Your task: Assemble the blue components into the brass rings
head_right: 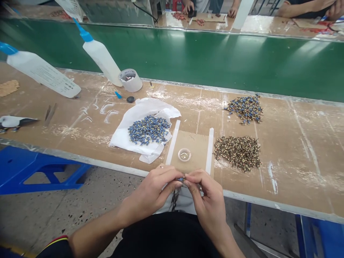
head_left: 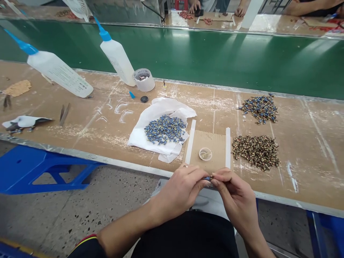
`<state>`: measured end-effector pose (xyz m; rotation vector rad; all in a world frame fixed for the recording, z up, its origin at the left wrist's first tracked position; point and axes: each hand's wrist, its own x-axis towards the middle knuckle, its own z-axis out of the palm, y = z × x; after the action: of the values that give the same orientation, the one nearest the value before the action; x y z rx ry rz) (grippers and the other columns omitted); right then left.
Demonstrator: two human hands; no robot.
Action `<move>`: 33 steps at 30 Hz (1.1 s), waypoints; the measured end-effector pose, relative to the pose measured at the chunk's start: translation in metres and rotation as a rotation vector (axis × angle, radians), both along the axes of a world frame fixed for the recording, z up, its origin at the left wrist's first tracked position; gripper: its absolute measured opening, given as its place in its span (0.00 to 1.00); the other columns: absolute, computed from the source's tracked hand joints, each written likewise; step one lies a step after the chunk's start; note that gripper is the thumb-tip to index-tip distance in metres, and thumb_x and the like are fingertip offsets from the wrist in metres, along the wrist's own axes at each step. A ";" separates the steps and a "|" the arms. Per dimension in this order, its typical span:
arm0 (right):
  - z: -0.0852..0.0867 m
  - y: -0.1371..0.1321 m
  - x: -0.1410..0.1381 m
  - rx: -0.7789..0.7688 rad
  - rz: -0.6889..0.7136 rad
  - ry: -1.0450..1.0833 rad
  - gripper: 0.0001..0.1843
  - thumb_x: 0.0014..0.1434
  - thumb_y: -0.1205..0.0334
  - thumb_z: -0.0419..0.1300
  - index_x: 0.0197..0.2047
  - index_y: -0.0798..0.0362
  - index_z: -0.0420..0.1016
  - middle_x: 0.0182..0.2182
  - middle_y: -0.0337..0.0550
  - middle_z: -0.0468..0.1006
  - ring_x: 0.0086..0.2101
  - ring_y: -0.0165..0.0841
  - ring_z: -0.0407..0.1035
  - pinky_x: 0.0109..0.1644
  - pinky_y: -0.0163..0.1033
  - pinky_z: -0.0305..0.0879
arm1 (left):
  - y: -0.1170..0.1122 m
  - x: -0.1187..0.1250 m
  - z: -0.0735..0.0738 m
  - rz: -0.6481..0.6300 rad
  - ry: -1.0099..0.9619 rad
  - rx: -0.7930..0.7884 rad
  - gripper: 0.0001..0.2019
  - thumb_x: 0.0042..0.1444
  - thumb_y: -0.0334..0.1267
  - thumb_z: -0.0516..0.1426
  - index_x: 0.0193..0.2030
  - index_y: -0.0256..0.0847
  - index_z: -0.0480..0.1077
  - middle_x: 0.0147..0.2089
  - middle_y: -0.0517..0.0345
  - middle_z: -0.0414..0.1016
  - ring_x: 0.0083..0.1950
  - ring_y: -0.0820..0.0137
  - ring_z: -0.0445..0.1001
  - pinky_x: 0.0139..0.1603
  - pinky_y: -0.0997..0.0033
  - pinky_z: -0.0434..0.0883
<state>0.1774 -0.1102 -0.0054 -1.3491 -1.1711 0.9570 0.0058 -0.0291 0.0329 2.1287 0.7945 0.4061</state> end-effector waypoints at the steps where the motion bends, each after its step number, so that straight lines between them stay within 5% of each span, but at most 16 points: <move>1: -0.001 0.000 -0.001 0.002 -0.016 -0.001 0.04 0.63 0.67 0.61 0.38 0.49 0.75 0.35 0.43 0.74 0.36 0.33 0.71 0.38 0.36 0.69 | 0.000 0.000 -0.002 -0.009 0.000 0.014 0.09 0.69 0.33 0.50 0.43 0.38 0.71 0.38 0.58 0.75 0.38 0.69 0.72 0.44 0.69 0.65; 10: -0.008 0.003 0.007 -0.147 -0.032 0.041 0.06 0.63 0.60 0.64 0.43 0.50 0.79 0.34 0.44 0.80 0.33 0.33 0.76 0.37 0.37 0.76 | 0.012 0.002 -0.027 -0.090 -0.026 0.161 0.12 0.67 0.29 0.47 0.36 0.37 0.70 0.33 0.58 0.73 0.35 0.70 0.70 0.38 0.70 0.63; 19: -0.024 0.009 0.010 -0.107 0.036 -0.113 0.07 0.66 0.60 0.58 0.37 0.51 0.74 0.27 0.41 0.78 0.28 0.32 0.74 0.32 0.35 0.73 | 0.023 0.009 -0.049 -0.132 -0.020 0.338 0.16 0.67 0.29 0.45 0.31 0.37 0.70 0.29 0.57 0.67 0.32 0.70 0.65 0.36 0.70 0.63; 33: -0.025 0.010 0.007 -0.047 0.129 -0.288 0.10 0.68 0.66 0.53 0.32 0.49 0.65 0.26 0.38 0.72 0.26 0.30 0.69 0.32 0.34 0.66 | 0.020 0.011 -0.057 -0.176 0.082 0.412 0.11 0.59 0.25 0.48 0.29 0.40 0.65 0.29 0.59 0.68 0.29 0.70 0.66 0.31 0.68 0.61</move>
<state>0.1841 -0.1003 -0.0307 -1.4990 -1.4758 0.9051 0.0168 -0.0087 -0.0243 2.5906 0.5976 0.4186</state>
